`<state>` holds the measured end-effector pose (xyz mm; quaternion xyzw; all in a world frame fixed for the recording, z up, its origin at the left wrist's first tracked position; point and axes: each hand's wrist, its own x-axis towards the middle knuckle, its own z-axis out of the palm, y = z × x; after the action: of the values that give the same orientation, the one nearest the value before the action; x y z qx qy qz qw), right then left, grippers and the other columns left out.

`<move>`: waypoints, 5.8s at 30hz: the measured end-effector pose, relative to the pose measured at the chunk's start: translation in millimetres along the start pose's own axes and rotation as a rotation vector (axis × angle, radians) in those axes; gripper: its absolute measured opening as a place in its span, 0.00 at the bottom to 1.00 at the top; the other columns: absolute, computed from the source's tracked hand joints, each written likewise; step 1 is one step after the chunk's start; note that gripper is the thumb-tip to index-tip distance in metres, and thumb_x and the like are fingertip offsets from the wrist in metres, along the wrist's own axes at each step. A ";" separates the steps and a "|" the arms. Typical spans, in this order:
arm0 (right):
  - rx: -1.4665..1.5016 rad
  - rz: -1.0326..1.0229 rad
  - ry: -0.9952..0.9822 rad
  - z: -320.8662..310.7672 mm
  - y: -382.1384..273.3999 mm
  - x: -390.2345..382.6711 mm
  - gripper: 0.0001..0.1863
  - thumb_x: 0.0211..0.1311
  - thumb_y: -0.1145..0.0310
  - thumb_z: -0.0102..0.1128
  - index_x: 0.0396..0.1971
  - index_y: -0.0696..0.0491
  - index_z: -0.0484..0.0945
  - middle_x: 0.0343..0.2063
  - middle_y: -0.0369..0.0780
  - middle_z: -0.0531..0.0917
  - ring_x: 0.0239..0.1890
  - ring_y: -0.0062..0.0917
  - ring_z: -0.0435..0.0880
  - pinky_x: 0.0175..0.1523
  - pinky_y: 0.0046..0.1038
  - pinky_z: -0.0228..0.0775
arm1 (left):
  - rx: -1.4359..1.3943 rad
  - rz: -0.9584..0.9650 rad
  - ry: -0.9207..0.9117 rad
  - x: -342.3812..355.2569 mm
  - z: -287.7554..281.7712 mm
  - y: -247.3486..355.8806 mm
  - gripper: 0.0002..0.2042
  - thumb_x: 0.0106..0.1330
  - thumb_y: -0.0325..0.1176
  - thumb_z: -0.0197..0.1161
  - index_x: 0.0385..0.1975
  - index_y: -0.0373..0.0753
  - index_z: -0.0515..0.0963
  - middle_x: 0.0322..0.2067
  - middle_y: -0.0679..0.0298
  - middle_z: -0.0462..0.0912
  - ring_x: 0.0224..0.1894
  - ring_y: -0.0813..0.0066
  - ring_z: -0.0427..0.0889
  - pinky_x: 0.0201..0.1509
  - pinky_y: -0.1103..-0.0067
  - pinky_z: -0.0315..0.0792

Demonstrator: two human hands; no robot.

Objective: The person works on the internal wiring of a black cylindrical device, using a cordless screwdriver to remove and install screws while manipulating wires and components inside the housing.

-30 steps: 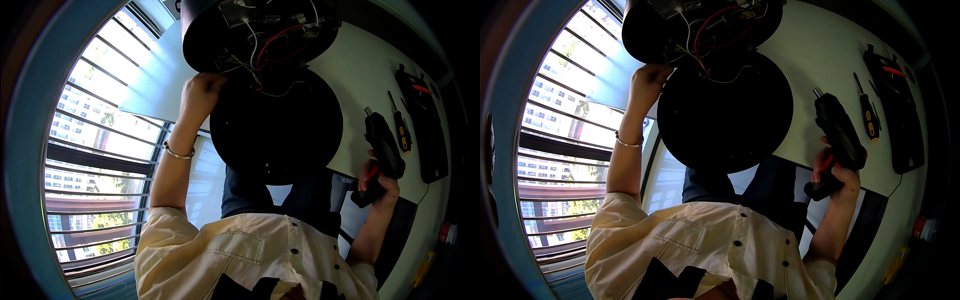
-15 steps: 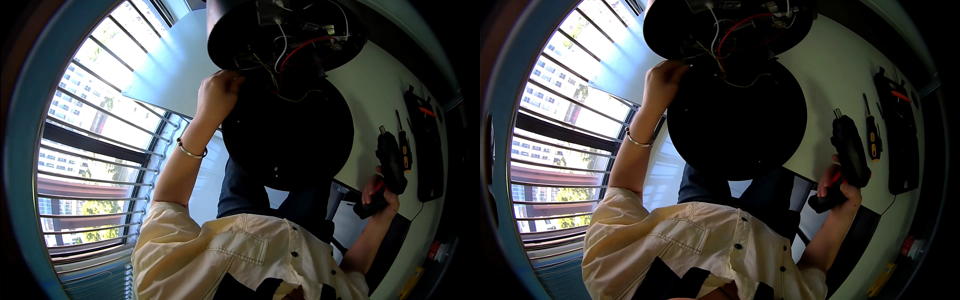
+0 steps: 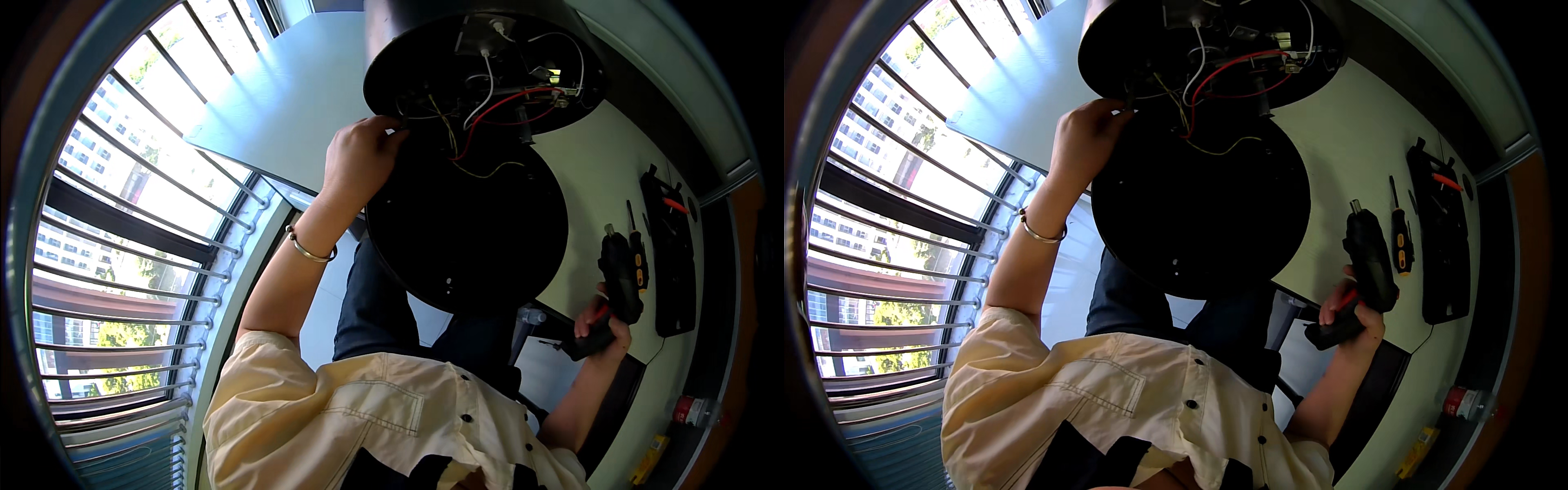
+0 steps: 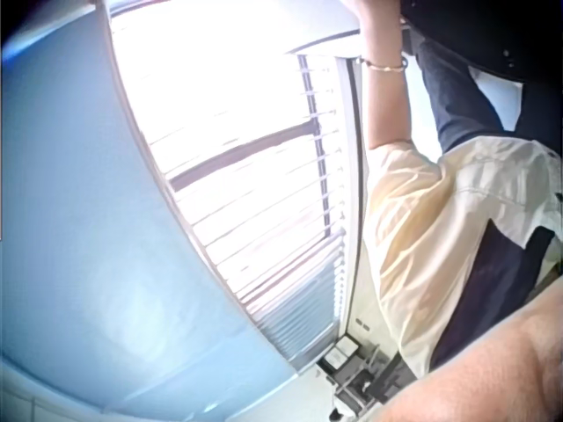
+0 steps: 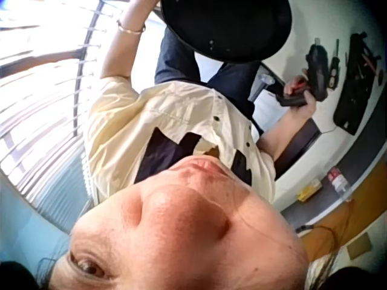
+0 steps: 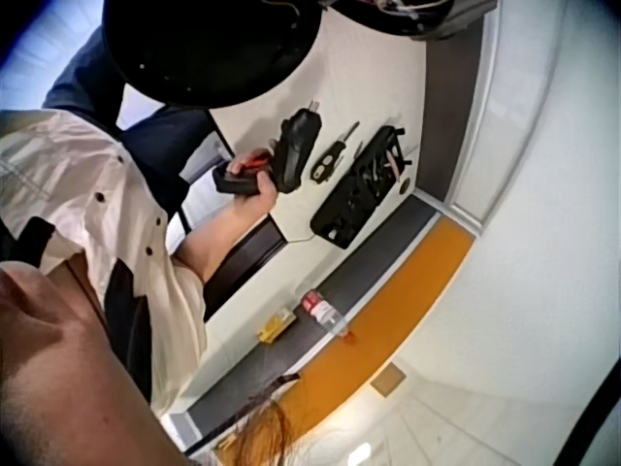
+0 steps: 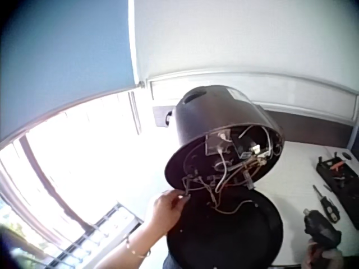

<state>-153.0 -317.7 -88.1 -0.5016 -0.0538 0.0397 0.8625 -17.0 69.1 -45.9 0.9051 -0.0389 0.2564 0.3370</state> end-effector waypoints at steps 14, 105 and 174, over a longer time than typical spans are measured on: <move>-0.075 0.026 0.008 11.9 -2.2 0.7 0.34 0.43 0.62 0.55 0.52 0.64 0.63 0.21 0.44 0.73 0.16 0.29 0.73 0.22 0.27 0.67 | 0.029 0.054 -0.013 -11.9 -7.6 4.9 0.13 0.56 0.35 0.61 0.39 0.38 0.78 0.25 0.59 0.78 0.27 0.62 0.77 0.32 0.72 0.71; 0.166 -0.360 0.315 -100.7 -63.6 -51.9 0.28 0.39 0.64 0.56 0.45 0.59 0.68 0.22 0.45 0.75 0.17 0.30 0.74 0.24 0.30 0.68 | -0.910 0.174 -1.184 48.6 177.3 335.8 0.13 0.62 0.34 0.56 0.40 0.30 0.74 0.25 0.67 0.75 0.33 0.79 0.75 0.40 0.80 0.71; 0.048 0.265 -0.370 73.5 22.6 -69.5 0.27 0.27 0.78 0.63 0.38 0.62 0.73 0.29 0.50 0.78 0.22 0.31 0.77 0.26 0.27 0.68 | -1.161 -0.134 -0.611 -119.3 -29.4 73.5 0.04 0.57 0.20 0.59 0.30 0.27 0.77 0.28 0.59 0.81 0.33 0.77 0.80 0.41 0.84 0.75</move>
<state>-231.9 -251.8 -75.4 -0.4680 -0.1436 0.2454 0.8368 -151.0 18.9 -42.2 0.6088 -0.2084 -0.0964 0.7593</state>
